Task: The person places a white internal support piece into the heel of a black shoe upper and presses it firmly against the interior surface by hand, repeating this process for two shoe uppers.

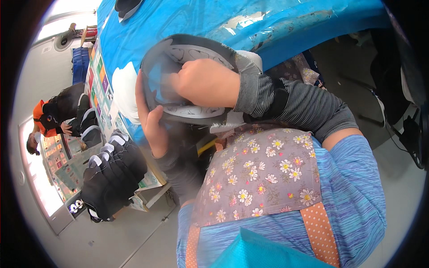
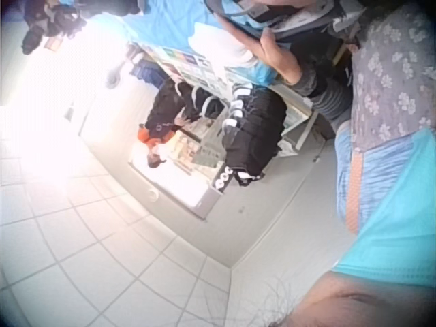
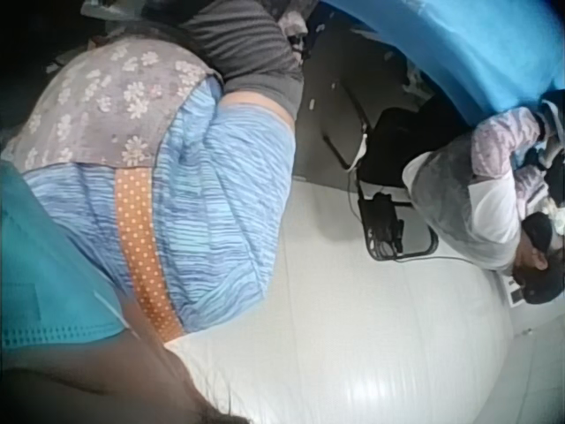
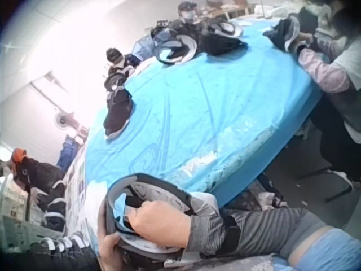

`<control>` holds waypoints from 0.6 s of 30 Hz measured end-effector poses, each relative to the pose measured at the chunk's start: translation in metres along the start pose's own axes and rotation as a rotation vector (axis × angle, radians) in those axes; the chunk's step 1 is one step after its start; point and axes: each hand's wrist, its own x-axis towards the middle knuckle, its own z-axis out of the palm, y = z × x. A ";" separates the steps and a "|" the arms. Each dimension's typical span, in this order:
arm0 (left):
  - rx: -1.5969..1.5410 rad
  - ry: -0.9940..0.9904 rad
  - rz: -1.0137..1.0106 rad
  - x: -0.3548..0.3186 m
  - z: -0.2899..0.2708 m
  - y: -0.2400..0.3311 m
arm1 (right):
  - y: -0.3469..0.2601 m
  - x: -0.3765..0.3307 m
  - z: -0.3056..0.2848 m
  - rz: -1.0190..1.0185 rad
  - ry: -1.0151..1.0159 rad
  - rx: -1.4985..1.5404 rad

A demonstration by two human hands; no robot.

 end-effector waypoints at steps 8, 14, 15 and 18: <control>-0.253 0.102 -0.017 -0.004 0.030 -0.002 | -0.020 0.007 0.006 -0.035 0.006 0.143; -0.300 0.104 0.044 -0.009 0.024 -0.021 | -0.025 0.008 0.020 -0.057 0.096 0.111; -0.276 0.124 0.021 -0.010 0.029 -0.018 | -0.026 0.007 0.020 -0.056 0.095 0.111; -0.252 0.143 0.030 -0.011 0.030 -0.022 | -0.030 0.002 0.019 -0.033 0.084 0.144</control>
